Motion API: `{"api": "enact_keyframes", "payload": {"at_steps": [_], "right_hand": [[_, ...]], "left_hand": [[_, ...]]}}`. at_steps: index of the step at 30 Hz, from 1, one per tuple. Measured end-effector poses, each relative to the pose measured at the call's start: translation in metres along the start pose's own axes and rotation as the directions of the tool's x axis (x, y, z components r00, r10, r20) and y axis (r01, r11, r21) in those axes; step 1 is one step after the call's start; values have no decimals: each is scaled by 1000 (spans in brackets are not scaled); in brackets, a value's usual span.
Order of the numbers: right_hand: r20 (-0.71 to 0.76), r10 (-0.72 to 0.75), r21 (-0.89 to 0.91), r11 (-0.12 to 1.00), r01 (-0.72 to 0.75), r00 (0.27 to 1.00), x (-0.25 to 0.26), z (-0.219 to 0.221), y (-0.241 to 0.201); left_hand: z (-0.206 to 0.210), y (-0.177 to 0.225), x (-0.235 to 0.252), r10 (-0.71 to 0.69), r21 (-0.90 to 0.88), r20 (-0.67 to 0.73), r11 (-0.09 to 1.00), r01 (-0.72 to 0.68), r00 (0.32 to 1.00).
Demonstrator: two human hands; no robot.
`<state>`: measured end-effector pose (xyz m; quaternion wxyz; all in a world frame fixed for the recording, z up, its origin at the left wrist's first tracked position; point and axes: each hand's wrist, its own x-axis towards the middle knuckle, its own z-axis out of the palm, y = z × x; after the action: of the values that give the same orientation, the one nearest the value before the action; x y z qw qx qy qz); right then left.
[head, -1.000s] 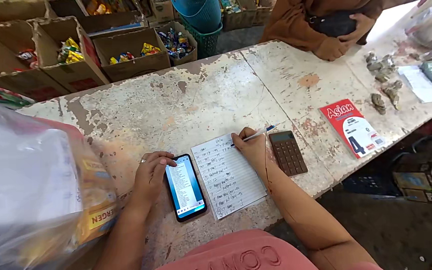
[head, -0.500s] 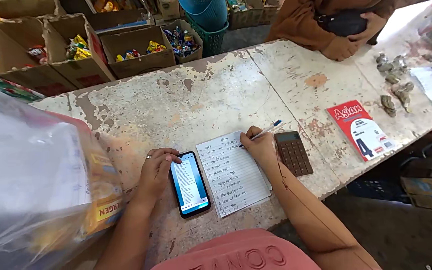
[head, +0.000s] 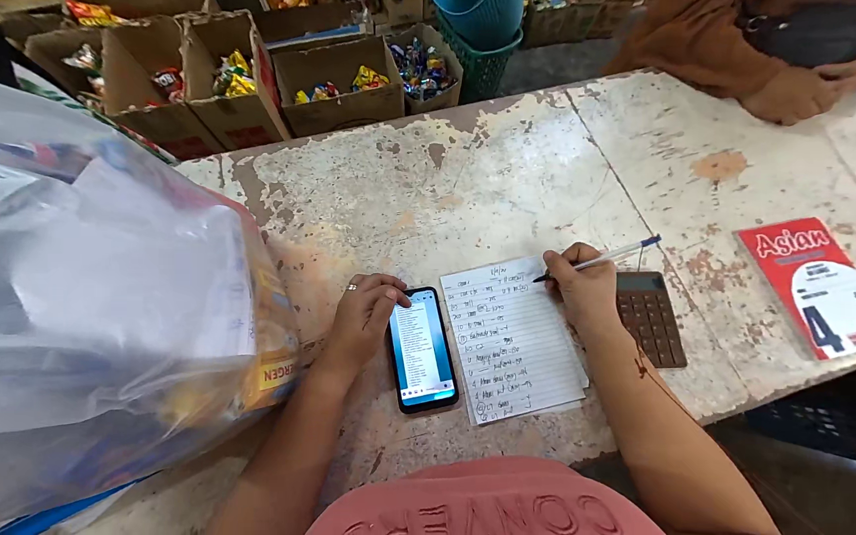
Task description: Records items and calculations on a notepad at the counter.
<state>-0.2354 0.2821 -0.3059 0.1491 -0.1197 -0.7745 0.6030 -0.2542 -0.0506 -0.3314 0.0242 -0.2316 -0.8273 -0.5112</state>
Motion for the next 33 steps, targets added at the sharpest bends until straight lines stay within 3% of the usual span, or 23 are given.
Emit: {"api": "enact_keyframes", "payload": {"at_steps": [12,17,21,25,33], "right_hand": [[-17,-42,78,996,43,999,2,1,-2],[-52,61,183,982,-50,997,-11,-6,-19],[55,132,284,948,-143,990,-41,-4,-45],[90,187,157,967,-199,978,-38,6,-36],[178,136,-147,983,-110,975,-29,9,-31]], "left_hand": [[-1,-1,0,-7,-12,3,1000,7,1000],[-1,-2,1,-6,-47,-7,999,6,1000],[-1,0,0,-13,-54,-9,998,12,1000],[-1,1,0,-19,-45,-5,999,18,1000],[0,-1,0,-6,-35,-10,999,6,1000]]}}
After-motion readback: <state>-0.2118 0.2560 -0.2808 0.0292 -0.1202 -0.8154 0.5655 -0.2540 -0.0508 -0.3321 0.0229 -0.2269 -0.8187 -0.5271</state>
